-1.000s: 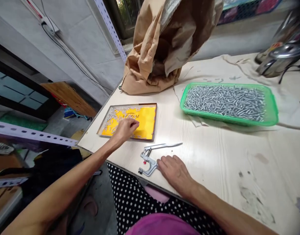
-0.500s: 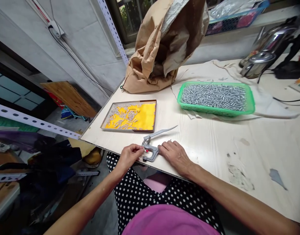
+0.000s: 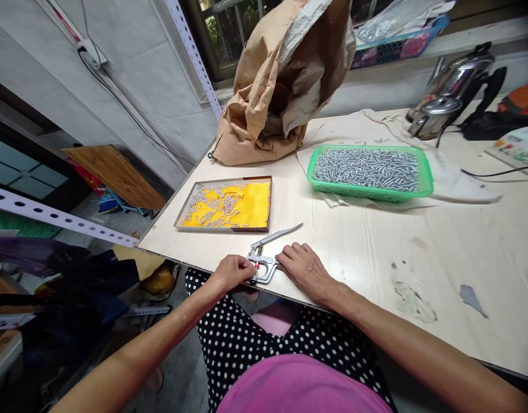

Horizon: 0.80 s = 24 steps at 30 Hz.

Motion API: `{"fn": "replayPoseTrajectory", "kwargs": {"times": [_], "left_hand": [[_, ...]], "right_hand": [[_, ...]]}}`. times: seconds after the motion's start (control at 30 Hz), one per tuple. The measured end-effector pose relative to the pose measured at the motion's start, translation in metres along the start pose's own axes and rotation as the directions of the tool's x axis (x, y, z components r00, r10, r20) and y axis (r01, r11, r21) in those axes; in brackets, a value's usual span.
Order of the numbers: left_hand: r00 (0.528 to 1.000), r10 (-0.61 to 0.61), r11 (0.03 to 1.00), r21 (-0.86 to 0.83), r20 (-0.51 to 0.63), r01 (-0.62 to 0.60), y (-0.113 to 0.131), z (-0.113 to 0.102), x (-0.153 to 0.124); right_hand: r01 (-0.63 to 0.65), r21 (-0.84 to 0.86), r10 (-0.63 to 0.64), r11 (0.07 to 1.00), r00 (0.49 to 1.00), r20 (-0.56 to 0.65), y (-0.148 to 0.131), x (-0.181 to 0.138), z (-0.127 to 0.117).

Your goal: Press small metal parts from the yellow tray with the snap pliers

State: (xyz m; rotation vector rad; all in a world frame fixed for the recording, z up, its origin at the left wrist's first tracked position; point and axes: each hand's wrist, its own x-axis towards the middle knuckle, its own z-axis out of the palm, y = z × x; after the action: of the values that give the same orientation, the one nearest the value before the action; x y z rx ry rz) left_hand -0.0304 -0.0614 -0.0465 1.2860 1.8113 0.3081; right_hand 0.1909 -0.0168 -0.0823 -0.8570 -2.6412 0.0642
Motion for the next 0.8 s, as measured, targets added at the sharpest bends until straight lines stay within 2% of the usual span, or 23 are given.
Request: {"fn": "replayPoseTrajectory", "kwargs": {"times": [0.13, 0.27, 0.4, 0.53, 0.7, 0.8], "left_hand": [[0.997, -0.037, 0.999, 0.038, 0.071, 0.034, 0.006, -0.004, 0.003], [0.996, -0.05, 0.999, 0.025, 0.072, 0.048, 0.009, -0.003, 0.001], [1.0, -0.026, 0.999, 0.029, 0.018, 0.025, 0.01, -0.001, -0.003], [1.0, -0.02, 1.0, 0.023, -0.015, 0.02, 0.012, 0.0, -0.005], [0.999, -0.042, 0.997, 0.058, -0.015, 0.042, 0.018, -0.001, -0.006], [0.999, -0.054, 0.994, 0.094, 0.007, 0.053, 0.022, -0.001, -0.006]], "right_hand": [[-0.068, 0.088, 0.064, 0.994, 0.997, 0.047, -0.001, 0.001, -0.011], [-0.137, 0.156, 0.133, 0.978, 0.991, 0.033, 0.008, 0.002, -0.021], [-0.094, 0.071, 0.086, 0.993, 0.99, 0.107, 0.027, 0.015, -0.021], [-0.123, -0.062, 0.133, 0.991, 0.972, 0.193, 0.044, 0.038, -0.016], [-0.033, -0.182, 0.059, 0.983, 0.989, 0.135, 0.052, 0.05, -0.011], [-0.041, -0.189, 0.061, 0.981, 0.993, 0.101, 0.052, 0.046, -0.011]]}}
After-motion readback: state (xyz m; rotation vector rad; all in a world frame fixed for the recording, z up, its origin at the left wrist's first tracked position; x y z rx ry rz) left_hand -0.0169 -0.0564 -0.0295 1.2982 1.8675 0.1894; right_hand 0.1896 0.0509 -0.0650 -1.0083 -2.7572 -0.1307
